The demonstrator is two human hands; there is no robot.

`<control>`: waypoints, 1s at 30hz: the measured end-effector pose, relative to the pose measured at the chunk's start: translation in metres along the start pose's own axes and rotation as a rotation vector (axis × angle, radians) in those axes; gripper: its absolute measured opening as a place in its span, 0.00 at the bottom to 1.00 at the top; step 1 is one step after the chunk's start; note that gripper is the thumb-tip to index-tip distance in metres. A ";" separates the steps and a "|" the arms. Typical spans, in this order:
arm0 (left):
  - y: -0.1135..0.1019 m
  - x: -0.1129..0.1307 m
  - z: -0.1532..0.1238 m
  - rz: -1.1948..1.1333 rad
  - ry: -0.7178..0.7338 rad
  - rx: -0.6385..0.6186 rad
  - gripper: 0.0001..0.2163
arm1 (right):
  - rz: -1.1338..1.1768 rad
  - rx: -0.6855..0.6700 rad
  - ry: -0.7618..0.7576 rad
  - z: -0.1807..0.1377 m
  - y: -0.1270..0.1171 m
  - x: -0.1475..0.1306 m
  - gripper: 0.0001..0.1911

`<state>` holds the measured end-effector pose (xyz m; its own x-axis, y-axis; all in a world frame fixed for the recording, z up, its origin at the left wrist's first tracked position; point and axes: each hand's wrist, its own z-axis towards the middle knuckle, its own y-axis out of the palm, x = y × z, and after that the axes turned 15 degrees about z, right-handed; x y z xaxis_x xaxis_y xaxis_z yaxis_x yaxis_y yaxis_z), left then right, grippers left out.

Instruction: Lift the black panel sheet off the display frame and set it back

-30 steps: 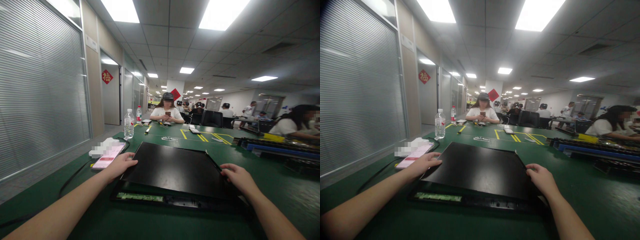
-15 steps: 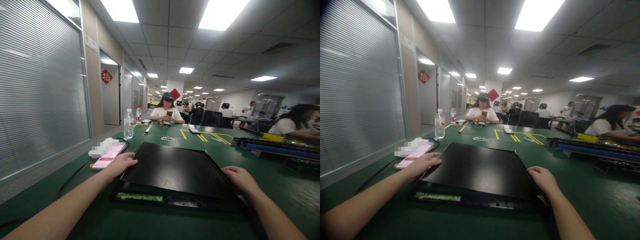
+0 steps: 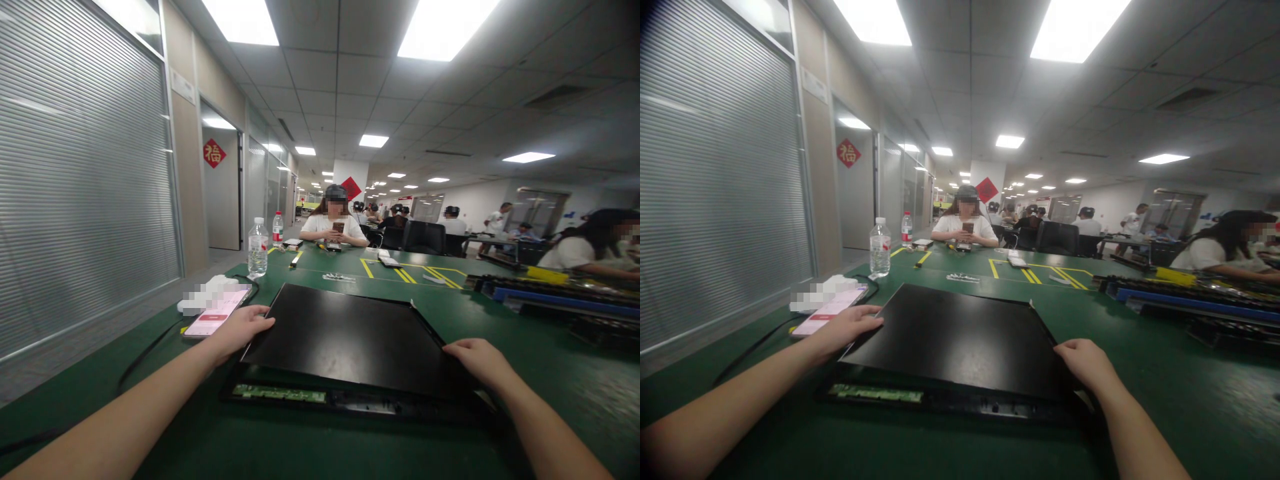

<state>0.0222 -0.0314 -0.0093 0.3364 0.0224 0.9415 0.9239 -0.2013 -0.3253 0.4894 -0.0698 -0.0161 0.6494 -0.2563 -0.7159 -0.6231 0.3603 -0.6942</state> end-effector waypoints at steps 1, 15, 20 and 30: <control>0.000 0.000 0.000 -0.005 0.006 -0.004 0.32 | 0.005 -0.003 0.003 0.001 0.000 0.001 0.10; -0.005 -0.007 0.006 0.049 0.151 0.034 0.30 | 0.130 -0.031 0.023 0.002 0.005 0.005 0.11; -0.009 -0.007 0.007 0.233 0.198 0.201 0.24 | 0.134 -0.009 0.015 0.002 0.005 0.004 0.09; -0.007 -0.023 0.017 0.310 0.151 0.192 0.20 | 0.137 -0.031 0.011 0.002 0.006 0.004 0.08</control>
<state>0.0111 -0.0142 -0.0299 0.5873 -0.1584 0.7937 0.8049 0.0108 -0.5934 0.4894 -0.0665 -0.0226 0.5524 -0.2169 -0.8049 -0.7188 0.3651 -0.5916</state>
